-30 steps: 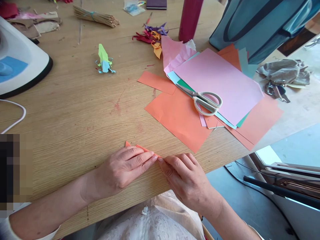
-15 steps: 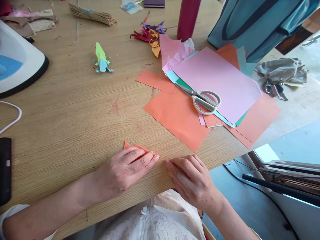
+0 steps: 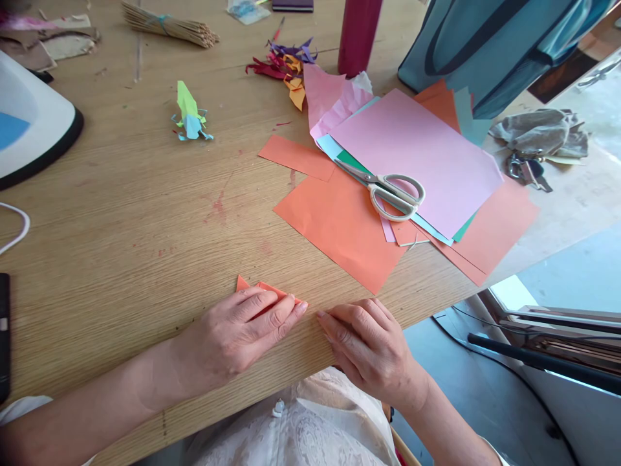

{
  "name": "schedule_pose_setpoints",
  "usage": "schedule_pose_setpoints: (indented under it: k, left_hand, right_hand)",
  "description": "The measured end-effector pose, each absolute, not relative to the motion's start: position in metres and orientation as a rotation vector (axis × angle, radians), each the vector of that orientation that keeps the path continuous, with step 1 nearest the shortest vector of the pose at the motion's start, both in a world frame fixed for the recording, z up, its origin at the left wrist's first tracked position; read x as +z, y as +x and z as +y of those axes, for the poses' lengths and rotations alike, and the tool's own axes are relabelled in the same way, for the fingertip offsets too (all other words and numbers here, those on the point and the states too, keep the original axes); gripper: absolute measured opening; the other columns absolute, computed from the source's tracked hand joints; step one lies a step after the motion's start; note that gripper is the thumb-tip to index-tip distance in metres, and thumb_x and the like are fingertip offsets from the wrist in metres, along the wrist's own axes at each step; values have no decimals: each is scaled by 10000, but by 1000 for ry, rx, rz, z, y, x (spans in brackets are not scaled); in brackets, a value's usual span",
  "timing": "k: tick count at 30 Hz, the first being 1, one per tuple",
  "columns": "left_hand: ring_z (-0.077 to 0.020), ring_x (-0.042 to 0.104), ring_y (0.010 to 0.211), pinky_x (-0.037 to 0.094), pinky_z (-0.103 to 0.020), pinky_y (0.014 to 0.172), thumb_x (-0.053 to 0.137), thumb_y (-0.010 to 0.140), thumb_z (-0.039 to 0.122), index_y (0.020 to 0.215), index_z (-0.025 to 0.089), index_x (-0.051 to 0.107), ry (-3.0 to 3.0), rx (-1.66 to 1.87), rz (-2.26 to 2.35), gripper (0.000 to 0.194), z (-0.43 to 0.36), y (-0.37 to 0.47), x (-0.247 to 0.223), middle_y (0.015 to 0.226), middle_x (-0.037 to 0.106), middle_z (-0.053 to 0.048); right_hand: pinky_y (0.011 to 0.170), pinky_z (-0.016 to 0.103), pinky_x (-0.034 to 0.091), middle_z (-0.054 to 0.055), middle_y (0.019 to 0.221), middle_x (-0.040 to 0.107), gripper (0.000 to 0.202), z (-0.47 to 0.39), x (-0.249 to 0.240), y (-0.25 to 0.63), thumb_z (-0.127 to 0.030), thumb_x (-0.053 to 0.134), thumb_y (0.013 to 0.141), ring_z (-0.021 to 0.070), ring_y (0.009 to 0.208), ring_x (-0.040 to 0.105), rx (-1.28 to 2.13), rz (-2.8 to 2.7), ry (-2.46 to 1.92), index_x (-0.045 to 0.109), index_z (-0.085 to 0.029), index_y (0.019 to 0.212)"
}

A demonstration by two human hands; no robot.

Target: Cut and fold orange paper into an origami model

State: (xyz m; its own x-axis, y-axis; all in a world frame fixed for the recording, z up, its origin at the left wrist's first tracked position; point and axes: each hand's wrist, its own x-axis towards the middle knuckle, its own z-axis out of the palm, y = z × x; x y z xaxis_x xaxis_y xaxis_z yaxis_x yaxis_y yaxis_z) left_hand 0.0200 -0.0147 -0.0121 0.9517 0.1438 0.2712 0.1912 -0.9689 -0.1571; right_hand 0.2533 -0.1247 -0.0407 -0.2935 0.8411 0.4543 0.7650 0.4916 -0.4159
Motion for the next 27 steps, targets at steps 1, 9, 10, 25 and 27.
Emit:
schedule_pose_setpoints:
  k: [1,9,10,25,27]
  left_hand:
    - [-217,634,950,523,-398,809,537,899,-21,1288,100,594,-2927,-378,-254,411,-15,20,-12,1188,671,-82]
    - [-200,626,927,516,-376,807,535,897,-21,1260,118,617,-2937,-351,-247,398,-14,22,-8,1190,670,-67]
    - [-199,628,935,513,-376,820,533,894,-28,1277,123,605,-2938,-346,-253,417,-13,21,-8,1193,669,-67]
    - [-227,619,917,534,-384,767,553,871,-7,1247,121,637,-2859,-320,-250,406,-19,25,-13,1191,664,-62]
    - [-218,626,957,535,-378,821,544,905,23,1267,123,623,-2922,-417,-287,384,-18,23,-15,1202,677,-56]
  right_hand:
    - [670,354,486,130,991,666,376,-125,-41,254,-53,583,875,214,816,591,159,-2108,-1315,635,-128,1240]
    - [668,359,483,135,998,665,382,-125,-43,253,-44,589,868,213,813,580,149,-2103,-1316,629,-128,1238]
    - [669,358,486,132,998,667,384,-125,-43,253,-46,588,868,213,814,585,150,-2100,-1318,630,-133,1240]
    - [646,339,476,120,991,668,345,-123,-41,252,-66,566,889,197,791,582,154,-2089,-1335,636,-160,1213]
    - [646,337,474,119,991,666,344,-123,-40,251,-64,560,893,193,788,574,151,-2087,-1334,632,-160,1215]
